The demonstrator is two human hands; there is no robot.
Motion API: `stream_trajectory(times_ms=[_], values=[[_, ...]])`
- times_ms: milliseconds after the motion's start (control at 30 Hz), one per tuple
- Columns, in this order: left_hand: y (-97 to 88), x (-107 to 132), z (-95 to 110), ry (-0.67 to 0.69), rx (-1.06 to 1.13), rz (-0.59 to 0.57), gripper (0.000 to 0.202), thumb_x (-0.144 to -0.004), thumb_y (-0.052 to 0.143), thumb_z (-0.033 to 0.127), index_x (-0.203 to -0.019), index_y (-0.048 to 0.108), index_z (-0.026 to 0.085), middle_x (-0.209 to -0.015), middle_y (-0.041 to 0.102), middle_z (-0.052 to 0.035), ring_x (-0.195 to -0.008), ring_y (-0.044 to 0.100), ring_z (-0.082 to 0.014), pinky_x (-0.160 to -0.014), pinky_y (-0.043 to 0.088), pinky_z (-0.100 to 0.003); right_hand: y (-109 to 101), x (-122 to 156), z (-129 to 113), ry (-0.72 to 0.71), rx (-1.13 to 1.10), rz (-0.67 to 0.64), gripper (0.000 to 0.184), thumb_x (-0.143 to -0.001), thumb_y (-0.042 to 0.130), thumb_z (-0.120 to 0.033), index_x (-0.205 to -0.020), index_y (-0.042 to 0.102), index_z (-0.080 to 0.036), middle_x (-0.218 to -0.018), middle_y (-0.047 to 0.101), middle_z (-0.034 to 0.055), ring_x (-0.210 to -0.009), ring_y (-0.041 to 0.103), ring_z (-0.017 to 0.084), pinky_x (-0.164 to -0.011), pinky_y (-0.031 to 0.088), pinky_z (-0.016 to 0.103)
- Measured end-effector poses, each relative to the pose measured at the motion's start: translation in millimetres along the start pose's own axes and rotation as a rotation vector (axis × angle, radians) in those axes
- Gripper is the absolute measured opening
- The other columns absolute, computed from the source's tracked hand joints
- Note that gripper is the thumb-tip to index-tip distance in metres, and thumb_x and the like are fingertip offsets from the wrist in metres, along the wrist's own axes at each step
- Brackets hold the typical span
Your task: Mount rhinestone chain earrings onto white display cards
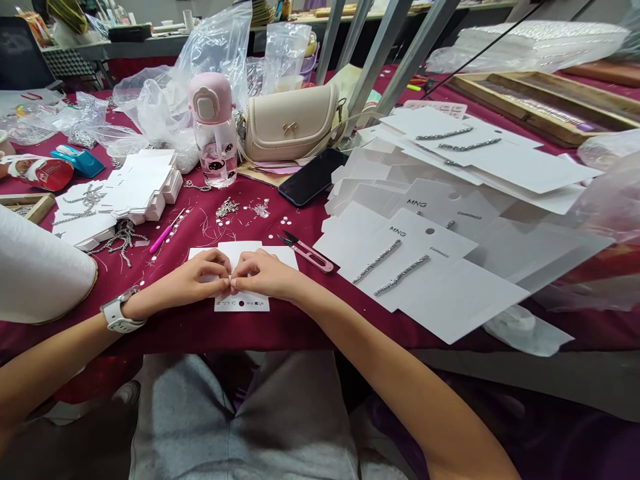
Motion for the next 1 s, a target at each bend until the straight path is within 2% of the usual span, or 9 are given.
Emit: stream_trajectory(times_ms=[300, 533, 700, 800, 833, 867, 900, 933, 1000], values=[[0.0, -0.5, -1.4, -0.005, 0.005, -0.003, 0.022, -0.079, 0.049, 0.025, -0.067, 0.064, 0.014, -0.089, 0.051, -0.0048, -0.088, 0.05, -0.0136, -0.085, 0.038, -0.026, 0.6, -0.5, 2.3, 0.022, 0.026, 0.005, 0.018, -0.074, 0.054, -0.029, -0.068, 0.068, -0.02, -0.081, 0.053, 0.0043, -0.095, 0.041, 0.021, -0.088, 0.031, 0.035], [-0.1, 0.5, 0.0, 0.018, -0.029, -0.005, 0.025, -0.082, 0.046, 0.025, -0.067, 0.064, 0.015, -0.089, 0.05, -0.0044, -0.089, 0.048, -0.0136, -0.086, 0.038, -0.027, 0.9, 5.3, -0.8, -0.06, 0.091, 0.082, 0.02, -0.076, 0.051, -0.03, -0.066, 0.066, -0.02, -0.08, 0.057, 0.0036, -0.09, 0.046, 0.018, -0.084, 0.033, 0.033], [0.7, 1.4, -2.1, 0.053, -0.062, 0.035, 0.022, -0.082, 0.045, 0.021, -0.07, 0.062, 0.014, -0.088, 0.051, -0.004, -0.087, 0.048, -0.0131, -0.084, 0.038, -0.026, -1.4, 18.4, -12.6, -0.252, 0.263, 0.335, 0.022, -0.08, 0.045, -0.028, -0.069, 0.061, -0.016, -0.069, 0.06, 0.004, -0.068, 0.05, 0.014, -0.069, 0.037, 0.03], [1.0, 2.9, -3.2, 0.087, -0.057, 0.049, 0.021, -0.082, 0.045, 0.022, -0.073, 0.061, 0.013, -0.089, 0.052, -0.0047, -0.087, 0.048, -0.0132, -0.083, 0.038, -0.025, 2.8, 39.1, -37.5, -0.529, 0.437, 0.452, 0.018, -0.081, 0.044, -0.025, -0.082, 0.061, -0.019, -0.077, 0.063, 0.0038, -0.074, 0.053, 0.015, -0.074, 0.035, 0.032], [0.9, 3.4, -3.3, 0.097, -0.057, 0.052, 0.02, -0.082, 0.045, 0.021, -0.074, 0.061, 0.012, -0.089, 0.051, -0.0049, -0.088, 0.048, -0.0133, -0.084, 0.038, -0.026, 5.9, 49.0, -48.4, -0.663, 0.439, 0.434, 0.018, -0.081, 0.045, -0.023, -0.087, 0.061, -0.021, -0.08, 0.064, 0.0026, -0.076, 0.053, 0.015, -0.076, 0.036, 0.031], [0.7, 3.8, -3.3, 0.103, -0.06, 0.054, 0.02, -0.082, 0.045, 0.021, -0.074, 0.06, 0.012, -0.089, 0.051, -0.005, -0.088, 0.047, -0.0134, -0.085, 0.038, -0.026, 10.2, 59.6, -59.1, -0.782, 0.439, 0.348, 0.018, -0.08, 0.046, -0.025, -0.091, 0.06, -0.025, -0.083, 0.064, 0.0007, -0.076, 0.053, 0.013, -0.078, 0.037, 0.03], [0.5, 4.0, -3.4, 0.105, -0.064, 0.054, 0.019, -0.082, 0.045, 0.021, -0.073, 0.059, 0.012, -0.09, 0.051, -0.0051, -0.088, 0.047, -0.0135, -0.085, 0.037, -0.026, 13.6, 70.2, -68.4, -0.823, 0.419, 0.289, 0.017, -0.08, 0.048, -0.026, -0.091, 0.06, -0.027, -0.08, 0.064, -0.0012, -0.071, 0.053, 0.012, -0.081, 0.037, 0.03], [0.3, 4.1, -3.6, 0.104, -0.068, 0.052, 0.019, -0.082, 0.045, 0.021, -0.072, 0.059, 0.012, -0.09, 0.051, -0.005, -0.088, 0.047, -0.0135, -0.086, 0.037, -0.027, 15.1, 81.2, -76.6, -0.849, 0.342, 0.319, 0.013, -0.08, 0.048, -0.029, -0.084, 0.061, -0.028, -0.072, 0.063, -0.0037, -0.064, 0.051, 0.01, -0.079, 0.039, 0.026], [0.2, 4.2, -4.3, 0.099, -0.069, 0.046, 0.019, -0.081, 0.045, 0.021, -0.071, 0.059, 0.013, -0.09, 0.05, -0.0047, -0.088, 0.047, -0.0134, -0.086, 0.037, -0.027, 22.3, 99.1, -85.9, -0.825, 0.283, 0.219, 0.01, -0.078, 0.051, -0.032, -0.082, 0.06, -0.032, -0.068, 0.062, -0.0076, -0.06, 0.051, 0.008, -0.076, 0.043, 0.021]])
Point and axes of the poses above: each hand's wrist, its own x-axis away from the middle knuckle, its own y-axis out of the palm, z = x × y, the point moved 2 cm from there along -x, towards the middle knuckle
